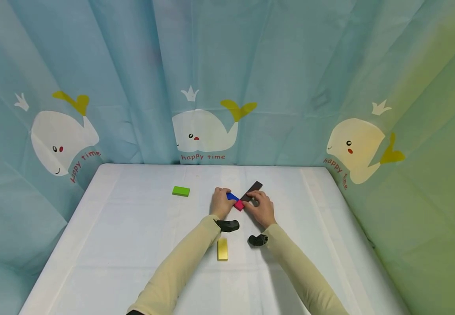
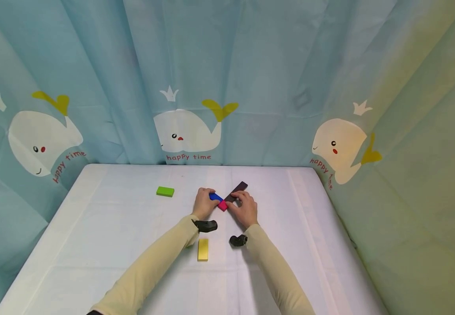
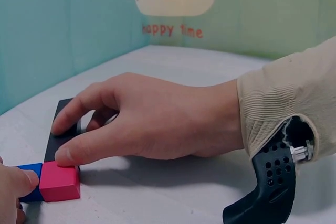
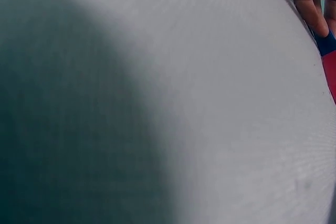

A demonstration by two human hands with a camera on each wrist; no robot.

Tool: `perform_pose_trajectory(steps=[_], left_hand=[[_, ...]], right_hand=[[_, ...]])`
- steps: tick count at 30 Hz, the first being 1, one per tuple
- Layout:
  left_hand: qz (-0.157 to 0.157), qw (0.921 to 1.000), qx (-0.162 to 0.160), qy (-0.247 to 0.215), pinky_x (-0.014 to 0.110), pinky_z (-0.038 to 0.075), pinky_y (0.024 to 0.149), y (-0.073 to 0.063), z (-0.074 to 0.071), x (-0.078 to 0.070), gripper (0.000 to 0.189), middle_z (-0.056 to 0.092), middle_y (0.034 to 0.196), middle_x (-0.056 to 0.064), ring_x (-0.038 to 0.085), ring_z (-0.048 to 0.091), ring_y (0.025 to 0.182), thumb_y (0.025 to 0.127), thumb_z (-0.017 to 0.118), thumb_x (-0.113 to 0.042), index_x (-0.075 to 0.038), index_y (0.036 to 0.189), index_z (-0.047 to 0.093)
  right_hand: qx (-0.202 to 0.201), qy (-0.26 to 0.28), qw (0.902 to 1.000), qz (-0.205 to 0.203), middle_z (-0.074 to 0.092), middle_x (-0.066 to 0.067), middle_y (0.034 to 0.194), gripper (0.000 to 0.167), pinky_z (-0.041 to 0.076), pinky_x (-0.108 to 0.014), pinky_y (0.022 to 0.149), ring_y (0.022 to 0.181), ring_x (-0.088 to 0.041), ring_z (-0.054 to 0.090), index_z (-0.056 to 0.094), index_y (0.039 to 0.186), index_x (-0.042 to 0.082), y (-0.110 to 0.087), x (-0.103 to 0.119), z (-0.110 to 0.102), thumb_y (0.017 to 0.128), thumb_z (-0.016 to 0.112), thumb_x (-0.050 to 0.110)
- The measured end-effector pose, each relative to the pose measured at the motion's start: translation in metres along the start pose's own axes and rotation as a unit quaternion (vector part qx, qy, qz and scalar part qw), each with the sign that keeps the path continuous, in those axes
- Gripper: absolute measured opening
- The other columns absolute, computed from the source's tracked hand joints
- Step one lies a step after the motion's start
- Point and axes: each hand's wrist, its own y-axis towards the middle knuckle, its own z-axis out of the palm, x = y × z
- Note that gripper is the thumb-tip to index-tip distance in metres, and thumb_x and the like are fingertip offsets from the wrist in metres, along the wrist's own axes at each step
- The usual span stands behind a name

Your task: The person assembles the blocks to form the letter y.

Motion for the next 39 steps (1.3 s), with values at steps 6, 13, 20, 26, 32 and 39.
perform_pose_trajectory(steps=[6, 13, 20, 26, 32, 39], left_hand=[[-0.006, 1.0, 0.002, -0.007, 0.042, 0.045, 0.099, 0.0, -0.002, 0.001, 0.038, 0.052, 0.124, 0.018, 0.032, 0.055, 0.115, 0.087, 0.076, -0.015, -0.004, 0.122, 0.065], [0.01, 0.9998, 0.004, -0.019, 0.043, 0.046, 0.098, 0.005, -0.004, 0.009, 0.038, 0.054, 0.122, 0.02, 0.033, 0.056, 0.112, 0.086, 0.075, -0.015, -0.004, 0.122, 0.066], [0.018, 0.998, -0.059, 0.016, 0.04, 0.049, 0.087, 0.012, -0.027, 0.03, 0.032, 0.058, 0.111, 0.017, 0.03, 0.06, 0.098, 0.091, 0.07, -0.017, -0.003, 0.119, 0.066], [-0.016, 0.9861, -0.145, 0.08, 0.047, 0.047, 0.086, 0.013, -0.07, 0.052, 0.029, 0.057, 0.112, 0.018, 0.036, 0.055, 0.1, 0.09, 0.071, -0.017, -0.004, 0.115, 0.066], [-0.08, 0.969, -0.184, 0.144, 0.052, 0.04, 0.09, 0.01, -0.094, 0.082, 0.041, 0.049, 0.118, 0.023, 0.04, 0.045, 0.108, 0.088, 0.074, -0.027, -0.003, 0.119, 0.061], [-0.099, 0.9782, -0.174, 0.054, 0.051, 0.041, 0.094, 0.009, -0.109, 0.094, 0.049, 0.041, 0.123, 0.028, 0.044, 0.046, 0.108, 0.086, 0.075, -0.019, 0.005, 0.125, 0.057]], right_hand=[[0.002, 0.001, 1.0, 0.0, 0.055, -0.012, 0.13, 0.04, 0.028, -0.054, 0.104, 0.125, -0.032, 0.046, 0.067, 0.121, 0.009, 0.0, 0.002, 0.002, 0.088, 0.072, 0.031], [0.0, 0.004, 1.0, 0.001, 0.055, -0.011, 0.13, 0.04, 0.028, -0.054, 0.104, 0.125, -0.032, 0.046, 0.067, 0.12, 0.01, 0.001, 0.003, 0.002, 0.088, 0.073, 0.033], [-0.001, 0.004, 1.0, 0.005, 0.056, -0.012, 0.13, 0.04, 0.03, -0.053, 0.103, 0.124, -0.032, 0.047, 0.068, 0.12, 0.009, 0.0, 0.005, 0.001, 0.087, 0.074, 0.031], [-0.002, 0.002, 1.0, 0.004, 0.056, -0.011, 0.13, 0.04, 0.03, -0.053, 0.103, 0.124, -0.032, 0.047, 0.068, 0.12, 0.009, 0.0, 0.004, 0.0, 0.088, 0.074, 0.031], [-0.007, 0.007, 1.0, -0.002, 0.057, -0.012, 0.129, 0.039, 0.031, -0.054, 0.102, 0.123, -0.033, 0.048, 0.069, 0.118, 0.009, -0.002, 0.002, 0.0, 0.087, 0.074, 0.032], [-0.003, 0.005, 1.0, -0.003, 0.057, -0.012, 0.129, 0.04, 0.031, -0.055, 0.102, 0.123, -0.033, 0.048, 0.068, 0.119, 0.009, -0.001, 0.004, 0.0, 0.088, 0.074, 0.034]])
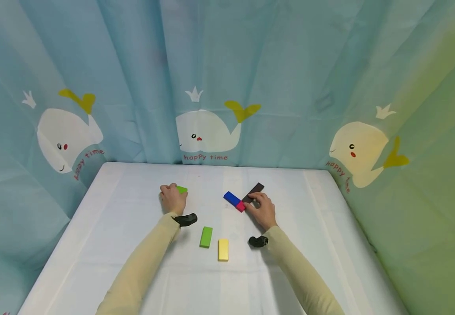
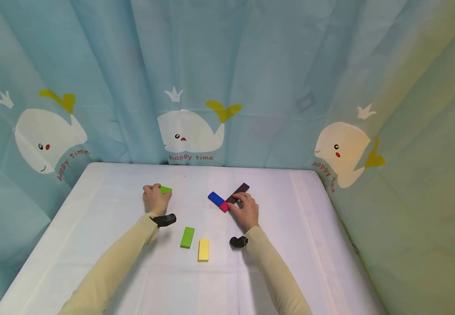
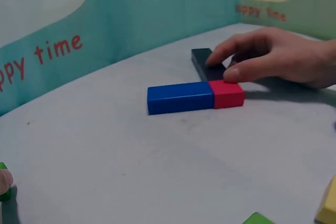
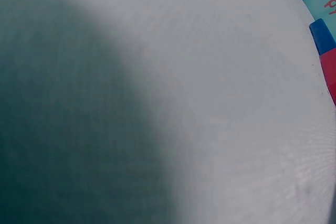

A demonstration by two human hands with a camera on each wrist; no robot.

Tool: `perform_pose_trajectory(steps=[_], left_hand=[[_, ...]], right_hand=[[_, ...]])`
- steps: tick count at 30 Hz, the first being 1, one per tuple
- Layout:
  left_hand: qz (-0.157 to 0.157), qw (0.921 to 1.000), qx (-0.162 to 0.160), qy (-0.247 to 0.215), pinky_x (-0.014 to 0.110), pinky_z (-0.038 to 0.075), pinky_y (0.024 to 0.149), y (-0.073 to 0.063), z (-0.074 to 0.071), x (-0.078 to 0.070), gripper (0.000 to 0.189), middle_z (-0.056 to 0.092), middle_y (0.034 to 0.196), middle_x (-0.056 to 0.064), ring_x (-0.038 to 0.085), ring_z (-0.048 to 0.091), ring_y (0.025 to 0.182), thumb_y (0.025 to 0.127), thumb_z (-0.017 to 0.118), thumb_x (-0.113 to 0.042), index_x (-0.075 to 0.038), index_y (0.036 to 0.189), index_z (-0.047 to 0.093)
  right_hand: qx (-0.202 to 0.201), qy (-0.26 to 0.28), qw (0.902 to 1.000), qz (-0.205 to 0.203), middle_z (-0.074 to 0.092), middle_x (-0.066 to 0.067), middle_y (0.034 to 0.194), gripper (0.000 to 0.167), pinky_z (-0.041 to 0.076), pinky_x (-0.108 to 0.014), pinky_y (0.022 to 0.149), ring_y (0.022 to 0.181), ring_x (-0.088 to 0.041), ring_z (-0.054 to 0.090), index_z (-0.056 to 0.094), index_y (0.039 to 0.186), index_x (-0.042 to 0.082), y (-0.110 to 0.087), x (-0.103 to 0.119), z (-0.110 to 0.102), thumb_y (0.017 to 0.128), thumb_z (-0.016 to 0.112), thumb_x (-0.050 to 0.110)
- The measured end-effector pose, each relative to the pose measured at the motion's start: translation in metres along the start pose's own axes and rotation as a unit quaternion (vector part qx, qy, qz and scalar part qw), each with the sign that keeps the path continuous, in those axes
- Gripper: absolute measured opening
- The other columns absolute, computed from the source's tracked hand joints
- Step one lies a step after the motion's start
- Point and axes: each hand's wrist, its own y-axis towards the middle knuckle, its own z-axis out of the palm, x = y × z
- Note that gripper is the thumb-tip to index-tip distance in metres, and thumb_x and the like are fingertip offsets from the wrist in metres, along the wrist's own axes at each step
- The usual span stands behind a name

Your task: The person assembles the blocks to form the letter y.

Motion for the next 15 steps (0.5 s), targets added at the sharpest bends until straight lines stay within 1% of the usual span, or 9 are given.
perform_pose_trajectory(steps=[4, 7, 11, 15], left_hand=[[-0.009, 0.9993, 0.019, -0.03, 0.049, 0.044, 0.094, 0.0002, -0.0019, 0.0023, 0.05, 0.039, 0.127, 0.028, 0.044, 0.049, 0.109, 0.088, 0.073, -0.016, 0.006, 0.129, 0.054], [-0.008, 0.9982, 0.022, -0.055, 0.049, 0.044, 0.096, 0.0014, -0.0017, 0.0014, 0.049, 0.039, 0.127, 0.028, 0.043, 0.049, 0.11, 0.091, 0.07, -0.017, 0.007, 0.13, 0.054], [-0.006, 0.9958, 0.001, -0.091, 0.05, 0.044, 0.095, 0.0029, 0.0011, -0.0024, 0.045, 0.042, 0.124, 0.031, 0.044, 0.049, 0.11, 0.09, 0.07, -0.012, 0.011, 0.126, 0.056], [-0.013, 0.9941, -0.013, -0.107, 0.049, 0.044, 0.095, 0.0041, 0.0066, -0.0051, 0.043, 0.045, 0.122, 0.031, 0.044, 0.05, 0.111, 0.087, 0.072, -0.007, 0.012, 0.122, 0.057]], right_hand=[[0.002, 0.002, 1.0, 0.003, 0.057, -0.012, 0.13, 0.041, 0.03, -0.055, 0.103, 0.124, -0.034, 0.047, 0.068, 0.119, 0.009, -0.0013, 0.0021, -0.0005, 0.087, 0.074, 0.033], [-0.005, 0.006, 1.0, 0.003, 0.057, -0.012, 0.13, 0.04, 0.03, -0.054, 0.103, 0.125, -0.034, 0.047, 0.069, 0.119, 0.009, -0.001, 0.0027, -0.0009, 0.087, 0.075, 0.032], [-0.003, 0.003, 1.0, 0.008, 0.056, -0.011, 0.13, 0.039, 0.029, -0.052, 0.103, 0.125, -0.032, 0.046, 0.068, 0.119, 0.01, -0.0003, 0.0016, -0.0007, 0.088, 0.074, 0.032], [-0.002, 0.001, 0.9999, 0.011, 0.056, -0.011, 0.13, 0.039, 0.029, -0.052, 0.103, 0.124, -0.032, 0.046, 0.068, 0.119, 0.01, -0.0002, 0.0008, 0.0003, 0.088, 0.074, 0.031]])
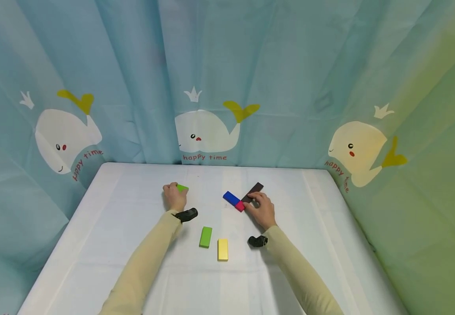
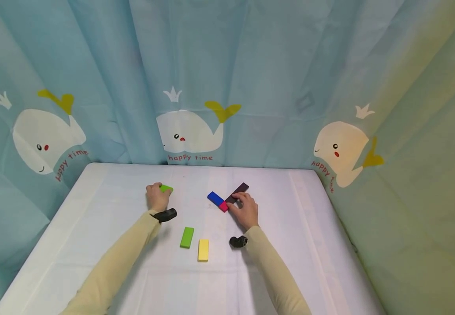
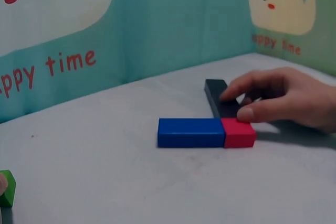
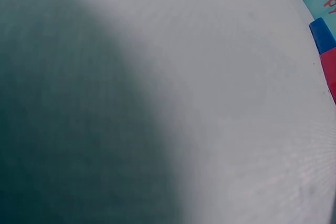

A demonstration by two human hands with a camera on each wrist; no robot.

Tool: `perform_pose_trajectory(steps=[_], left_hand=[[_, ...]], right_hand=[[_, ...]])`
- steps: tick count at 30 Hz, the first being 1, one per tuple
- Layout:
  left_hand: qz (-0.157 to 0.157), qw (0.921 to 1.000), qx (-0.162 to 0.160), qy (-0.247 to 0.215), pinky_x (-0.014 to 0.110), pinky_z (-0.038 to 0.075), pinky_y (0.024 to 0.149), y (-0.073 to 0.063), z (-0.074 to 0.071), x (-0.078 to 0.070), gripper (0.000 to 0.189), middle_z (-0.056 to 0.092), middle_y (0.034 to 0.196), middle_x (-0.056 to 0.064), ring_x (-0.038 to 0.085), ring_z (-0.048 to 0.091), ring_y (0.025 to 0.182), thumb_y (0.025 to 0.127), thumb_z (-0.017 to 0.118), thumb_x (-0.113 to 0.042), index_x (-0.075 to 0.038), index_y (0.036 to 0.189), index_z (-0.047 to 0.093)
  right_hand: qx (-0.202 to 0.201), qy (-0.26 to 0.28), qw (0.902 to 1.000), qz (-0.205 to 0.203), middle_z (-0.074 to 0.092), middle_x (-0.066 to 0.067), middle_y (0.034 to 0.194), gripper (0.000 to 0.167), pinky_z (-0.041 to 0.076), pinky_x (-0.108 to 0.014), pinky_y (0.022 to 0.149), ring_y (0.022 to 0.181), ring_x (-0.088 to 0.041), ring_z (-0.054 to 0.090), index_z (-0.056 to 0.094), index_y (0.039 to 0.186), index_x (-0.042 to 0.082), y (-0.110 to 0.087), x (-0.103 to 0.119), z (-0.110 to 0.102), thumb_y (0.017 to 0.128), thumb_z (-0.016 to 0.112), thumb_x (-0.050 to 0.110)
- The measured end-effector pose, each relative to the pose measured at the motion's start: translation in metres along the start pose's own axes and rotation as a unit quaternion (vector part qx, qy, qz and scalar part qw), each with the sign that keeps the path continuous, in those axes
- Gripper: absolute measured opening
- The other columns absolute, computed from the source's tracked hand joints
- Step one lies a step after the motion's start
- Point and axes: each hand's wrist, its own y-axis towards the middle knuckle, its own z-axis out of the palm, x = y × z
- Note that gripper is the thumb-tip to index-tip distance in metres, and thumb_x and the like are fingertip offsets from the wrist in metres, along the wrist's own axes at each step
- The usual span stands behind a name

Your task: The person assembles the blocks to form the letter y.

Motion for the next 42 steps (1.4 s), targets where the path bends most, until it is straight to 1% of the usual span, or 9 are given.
perform_pose_trajectory(steps=[4, 8, 14, 18, 24, 28, 30, 35, 42], left_hand=[[-0.017, 0.9998, 0.006, 0.007, 0.048, 0.044, 0.097, 0.002, 0.008, -0.001, 0.042, 0.045, 0.123, 0.03, 0.041, 0.048, 0.114, 0.087, 0.071, -0.008, 0.01, 0.124, 0.059], [-0.029, 0.9994, 0.02, 0.006, 0.048, 0.045, 0.097, 0.002, 0.011, -0.005, 0.045, 0.044, 0.125, 0.03, 0.041, 0.047, 0.115, 0.088, 0.071, -0.008, 0.008, 0.127, 0.057], [-0.031, 0.9989, 0.035, 0.008, 0.047, 0.045, 0.097, 0.004, 0.016, -0.013, 0.046, 0.041, 0.128, 0.029, 0.04, 0.047, 0.116, 0.089, 0.07, -0.006, 0.007, 0.13, 0.054], [-0.023, 0.9983, 0.054, -0.005, 0.047, 0.045, 0.097, 0.006, 0.023, -0.02, 0.047, 0.042, 0.128, 0.03, 0.041, 0.048, 0.115, 0.089, 0.069, -0.006, 0.007, 0.131, 0.054], [0.009, 0.9954, 0.087, -0.039, 0.047, 0.047, 0.094, 0.001, 0.043, -0.032, 0.047, 0.044, 0.128, 0.029, 0.04, 0.051, 0.111, 0.087, 0.072, -0.008, 0.006, 0.129, 0.056], [0.023, 0.9942, 0.103, -0.016, 0.046, 0.047, 0.092, -0.007, 0.05, -0.043, 0.044, 0.048, 0.125, 0.029, 0.039, 0.052, 0.109, 0.086, 0.073, -0.008, 0.006, 0.125, 0.06], [0.027, 0.9944, 0.102, 0.005, 0.046, 0.047, 0.091, -0.009, 0.052, -0.045, 0.041, 0.05, 0.122, 0.029, 0.039, 0.053, 0.107, 0.085, 0.073, -0.008, 0.007, 0.122, 0.062], [0.015, 0.9944, 0.098, 0.036, 0.044, 0.046, 0.091, -0.009, 0.056, -0.048, 0.036, 0.054, 0.122, 0.024, 0.036, 0.054, 0.107, 0.088, 0.07, -0.007, 0.003, 0.122, 0.064], [-0.004, 0.9943, 0.102, 0.031, 0.042, 0.047, 0.091, -0.012, 0.066, -0.051, 0.036, 0.057, 0.12, 0.021, 0.032, 0.057, 0.106, 0.089, 0.07, -0.008, 0.001, 0.123, 0.063]], right_hand=[[-0.002, 0.001, 1.0, -0.002, 0.056, -0.011, 0.13, 0.039, 0.029, -0.052, 0.103, 0.125, -0.032, 0.046, 0.068, 0.119, 0.01, -0.001, -0.002, 0.001, 0.088, 0.074, 0.031], [-0.005, -0.002, 0.9999, -0.009, 0.056, -0.011, 0.13, 0.039, 0.03, -0.053, 0.101, 0.124, -0.033, 0.047, 0.068, 0.119, 0.01, -0.001, -0.003, 0.002, 0.087, 0.074, 0.032], [-0.009, -0.001, 0.9999, -0.006, 0.056, -0.01, 0.13, 0.038, 0.029, -0.053, 0.103, 0.124, -0.032, 0.047, 0.069, 0.119, 0.011, 0.0, -0.001, 0.001, 0.087, 0.074, 0.032], [-0.007, 0.0, 1.0, -0.001, 0.056, -0.01, 0.13, 0.038, 0.027, -0.051, 0.105, 0.125, -0.031, 0.046, 0.069, 0.119, 0.011, 0.0, -0.001, -0.001, 0.088, 0.074, 0.032], [-0.004, 0.003, 1.0, 0.002, 0.057, -0.01, 0.13, 0.038, 0.028, -0.051, 0.105, 0.125, -0.03, 0.047, 0.069, 0.119, 0.011, -0.001, 0.0, 0.001, 0.087, 0.075, 0.032], [-0.004, -0.001, 1.0, -0.004, 0.057, -0.01, 0.13, 0.039, 0.029, -0.052, 0.104, 0.124, -0.03, 0.047, 0.069, 0.119, 0.011, -0.001, 0.0, 0.0, 0.087, 0.075, 0.033], [-0.005, 0.0, 0.9999, -0.01, 0.057, -0.01, 0.129, 0.039, 0.028, -0.053, 0.104, 0.124, -0.03, 0.047, 0.069, 0.119, 0.011, -0.001, 0.0, 0.0, 0.087, 0.074, 0.033], [-0.008, 0.007, 0.9998, -0.018, 0.058, -0.01, 0.128, 0.037, 0.027, -0.054, 0.106, 0.124, -0.031, 0.047, 0.07, 0.117, 0.012, 0.0, -0.003, 0.001, 0.087, 0.074, 0.033], [-0.008, -0.003, 0.9998, -0.017, 0.057, -0.009, 0.128, 0.037, 0.028, -0.054, 0.105, 0.124, -0.031, 0.047, 0.069, 0.118, 0.013, -0.001, -0.006, 0.001, 0.088, 0.073, 0.034]])
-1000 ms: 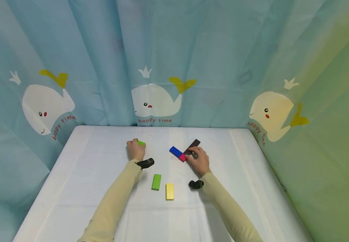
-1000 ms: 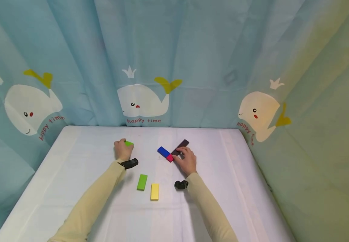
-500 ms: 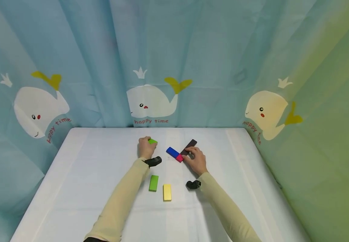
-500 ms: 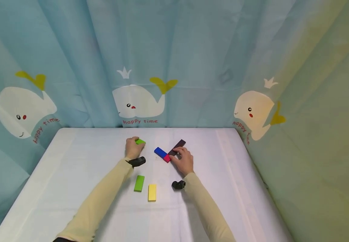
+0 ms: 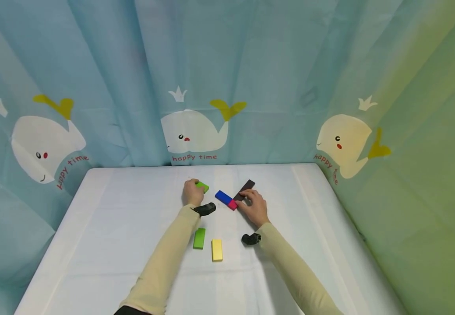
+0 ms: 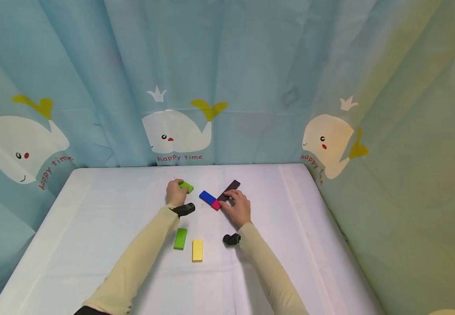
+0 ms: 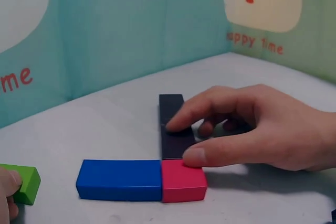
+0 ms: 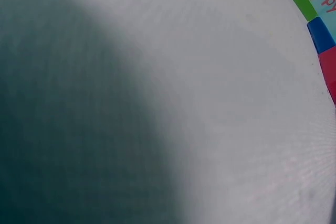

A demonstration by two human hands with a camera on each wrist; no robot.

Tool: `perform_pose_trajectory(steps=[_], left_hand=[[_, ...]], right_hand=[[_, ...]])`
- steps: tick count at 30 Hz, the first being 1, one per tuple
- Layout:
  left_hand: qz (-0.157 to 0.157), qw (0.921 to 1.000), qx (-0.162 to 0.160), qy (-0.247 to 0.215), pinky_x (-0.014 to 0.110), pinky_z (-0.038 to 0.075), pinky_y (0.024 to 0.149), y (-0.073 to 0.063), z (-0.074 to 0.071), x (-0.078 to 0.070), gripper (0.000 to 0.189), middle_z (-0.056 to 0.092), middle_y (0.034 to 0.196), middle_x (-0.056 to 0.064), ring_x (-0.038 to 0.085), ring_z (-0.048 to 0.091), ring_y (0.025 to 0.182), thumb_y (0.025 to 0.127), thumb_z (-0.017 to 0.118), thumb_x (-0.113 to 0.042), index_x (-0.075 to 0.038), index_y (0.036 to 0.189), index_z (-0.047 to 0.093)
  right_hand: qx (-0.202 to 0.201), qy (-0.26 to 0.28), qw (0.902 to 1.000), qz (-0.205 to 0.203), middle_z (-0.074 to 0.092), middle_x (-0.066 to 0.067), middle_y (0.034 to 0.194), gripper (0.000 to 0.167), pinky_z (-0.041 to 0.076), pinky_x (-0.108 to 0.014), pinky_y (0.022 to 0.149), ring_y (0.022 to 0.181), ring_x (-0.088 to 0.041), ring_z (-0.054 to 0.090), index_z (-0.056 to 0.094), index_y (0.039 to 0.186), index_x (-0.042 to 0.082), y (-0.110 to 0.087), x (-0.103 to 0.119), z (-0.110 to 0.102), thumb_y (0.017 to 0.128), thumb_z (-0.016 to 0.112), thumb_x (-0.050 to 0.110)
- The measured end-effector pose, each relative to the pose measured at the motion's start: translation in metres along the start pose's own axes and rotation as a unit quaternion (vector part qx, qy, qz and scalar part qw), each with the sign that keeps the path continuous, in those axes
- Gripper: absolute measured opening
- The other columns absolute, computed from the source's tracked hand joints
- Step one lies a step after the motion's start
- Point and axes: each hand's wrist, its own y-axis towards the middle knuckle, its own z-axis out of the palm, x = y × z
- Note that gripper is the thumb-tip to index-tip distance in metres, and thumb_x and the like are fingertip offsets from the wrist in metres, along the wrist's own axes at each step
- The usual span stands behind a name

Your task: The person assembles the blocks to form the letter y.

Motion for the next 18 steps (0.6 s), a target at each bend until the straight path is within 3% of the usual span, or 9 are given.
perform_pose_trajectory(steps=[6, 18], left_hand=[[0.003, 0.9999, 0.011, -0.013, 0.042, 0.05, 0.087, -0.004, 0.007, -0.005, 0.036, 0.057, 0.118, 0.021, 0.032, 0.058, 0.105, 0.089, 0.071, -0.007, 0.001, 0.123, 0.063], [0.03, 0.9988, 0.037, -0.013, 0.041, 0.049, 0.087, -0.005, 0.019, -0.003, 0.034, 0.058, 0.115, 0.019, 0.03, 0.058, 0.103, 0.089, 0.07, -0.007, 0.001, 0.122, 0.064]], right_hand=[[0.0, 0.005, 1.0, 0.002, 0.057, -0.01, 0.128, 0.037, 0.028, -0.054, 0.105, 0.124, -0.032, 0.048, 0.069, 0.118, 0.011, -0.001, 0.005, -0.002, 0.088, 0.074, 0.031], [0.003, 0.0, 1.0, 0.007, 0.057, -0.01, 0.128, 0.036, 0.028, -0.053, 0.105, 0.124, -0.031, 0.047, 0.069, 0.118, 0.01, -0.001, 0.008, -0.003, 0.088, 0.073, 0.031]])
